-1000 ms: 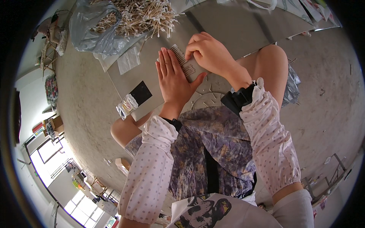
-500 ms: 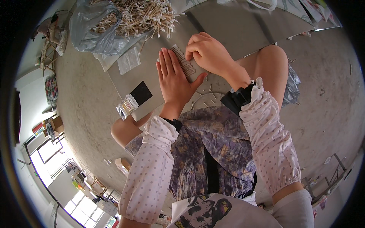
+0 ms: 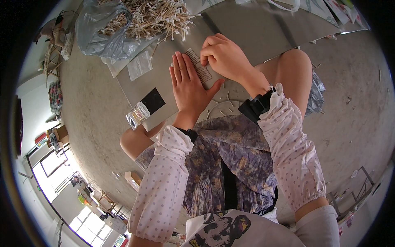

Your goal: Sorting and packing cotton swabs into containers.

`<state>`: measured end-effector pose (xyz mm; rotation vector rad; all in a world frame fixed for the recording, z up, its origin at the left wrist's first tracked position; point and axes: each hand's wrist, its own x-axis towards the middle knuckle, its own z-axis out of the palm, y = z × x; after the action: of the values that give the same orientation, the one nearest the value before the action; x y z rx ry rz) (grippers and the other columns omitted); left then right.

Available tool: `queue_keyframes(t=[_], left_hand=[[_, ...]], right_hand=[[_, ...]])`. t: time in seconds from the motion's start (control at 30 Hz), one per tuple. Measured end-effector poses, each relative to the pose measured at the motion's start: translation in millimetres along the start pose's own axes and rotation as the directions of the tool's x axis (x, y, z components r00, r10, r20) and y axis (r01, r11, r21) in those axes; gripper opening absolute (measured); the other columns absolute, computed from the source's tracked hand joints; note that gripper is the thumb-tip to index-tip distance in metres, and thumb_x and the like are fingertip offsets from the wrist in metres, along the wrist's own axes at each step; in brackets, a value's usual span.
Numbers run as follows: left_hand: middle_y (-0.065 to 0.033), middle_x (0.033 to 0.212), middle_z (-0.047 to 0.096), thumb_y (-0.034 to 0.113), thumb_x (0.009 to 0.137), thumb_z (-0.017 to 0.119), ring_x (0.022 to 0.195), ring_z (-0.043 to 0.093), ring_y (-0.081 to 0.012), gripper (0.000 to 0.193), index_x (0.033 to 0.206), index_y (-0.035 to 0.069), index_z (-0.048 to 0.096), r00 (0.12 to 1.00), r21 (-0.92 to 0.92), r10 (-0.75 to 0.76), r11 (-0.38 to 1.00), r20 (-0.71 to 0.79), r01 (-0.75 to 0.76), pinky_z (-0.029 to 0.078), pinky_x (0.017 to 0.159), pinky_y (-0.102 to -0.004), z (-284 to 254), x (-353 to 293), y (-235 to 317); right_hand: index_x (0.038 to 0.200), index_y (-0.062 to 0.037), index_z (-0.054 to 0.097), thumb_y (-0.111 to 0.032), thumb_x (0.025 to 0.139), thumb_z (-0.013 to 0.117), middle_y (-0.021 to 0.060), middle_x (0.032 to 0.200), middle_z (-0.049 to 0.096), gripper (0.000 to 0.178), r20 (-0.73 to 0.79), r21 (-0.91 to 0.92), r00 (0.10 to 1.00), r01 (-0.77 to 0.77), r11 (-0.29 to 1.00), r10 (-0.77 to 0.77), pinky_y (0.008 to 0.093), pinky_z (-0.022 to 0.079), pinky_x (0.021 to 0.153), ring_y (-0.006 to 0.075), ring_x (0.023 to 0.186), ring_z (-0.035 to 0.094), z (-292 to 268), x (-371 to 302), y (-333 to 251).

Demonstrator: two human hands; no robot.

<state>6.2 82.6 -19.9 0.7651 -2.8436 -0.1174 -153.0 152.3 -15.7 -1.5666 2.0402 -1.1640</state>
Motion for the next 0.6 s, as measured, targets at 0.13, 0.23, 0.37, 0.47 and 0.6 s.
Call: queue_keyframes(t=[0.13,0.23,0.37,0.47,0.6], left_hand=[[-0.0348,0.154,0.024,0.075,0.079,0.059,0.149,0.019,-0.0423,0.121,0.147,-0.017,0.022,1.000,-0.019,-0.003,1.000,0.000,0.003,0.017,0.121,-0.0505,0.1,0.1,1.8],[-0.0348,0.154,0.024,0.075,0.079,0.060,0.149,0.019,-0.0424,0.120,0.147,-0.017,0.022,1.000,-0.026,-0.002,1.000,-0.001,0.002,0.017,0.121,-0.0506,0.8,-0.1,0.5],[-0.0350,0.154,0.024,0.075,0.079,0.060,0.148,0.019,-0.0427,0.120,0.147,-0.017,0.022,1.000,-0.024,-0.002,1.000,0.000,0.002,0.017,0.121,-0.0508,-0.4,1.2,0.3],[-0.0351,0.154,0.025,0.075,0.079,0.060,0.148,0.019,-0.0428,0.120,0.147,-0.017,0.023,1.000,-0.025,-0.003,1.000,0.002,0.003,0.017,0.121,-0.0507,-0.6,2.0,0.8],[-0.0355,0.153,0.026,0.075,0.079,0.059,0.148,0.020,-0.0430,0.120,0.146,-0.017,0.024,1.000,-0.017,-0.002,1.000,-0.001,0.002,0.018,0.120,-0.0507,-0.2,1.7,1.0]], right_hand=[[0.079,-0.0080,0.071,0.004,0.080,0.054,0.0027,0.093,0.062,0.021,0.001,0.010,1.000,-0.006,1.000,0.006,0.0365,0.049,0.084,0.0229,0.095,0.057,-0.2,-1.0,-0.3],[0.081,-0.0084,0.071,0.004,0.080,0.053,0.0029,0.093,0.062,0.022,-0.099,0.027,0.995,-0.003,1.000,0.006,0.0368,0.048,0.084,0.0233,0.095,0.057,4.7,2.4,-1.2],[0.078,-0.0090,0.071,0.001,0.079,0.055,0.0026,0.090,0.065,0.019,-0.130,0.006,0.991,0.031,1.000,-0.030,0.0371,0.050,0.083,0.0237,0.093,0.059,7.8,6.2,-0.1],[0.077,-0.0091,0.071,0.001,0.079,0.056,0.0022,0.089,0.065,0.018,-0.133,0.003,0.990,0.040,0.999,-0.039,0.0371,0.050,0.083,0.0235,0.093,0.059,8.5,6.1,0.8],[0.077,-0.0092,0.071,0.001,0.079,0.056,0.0018,0.089,0.065,0.019,-0.080,-0.015,0.996,0.034,0.999,-0.035,0.0372,0.051,0.083,0.0231,0.093,0.059,6.4,5.3,0.1]])
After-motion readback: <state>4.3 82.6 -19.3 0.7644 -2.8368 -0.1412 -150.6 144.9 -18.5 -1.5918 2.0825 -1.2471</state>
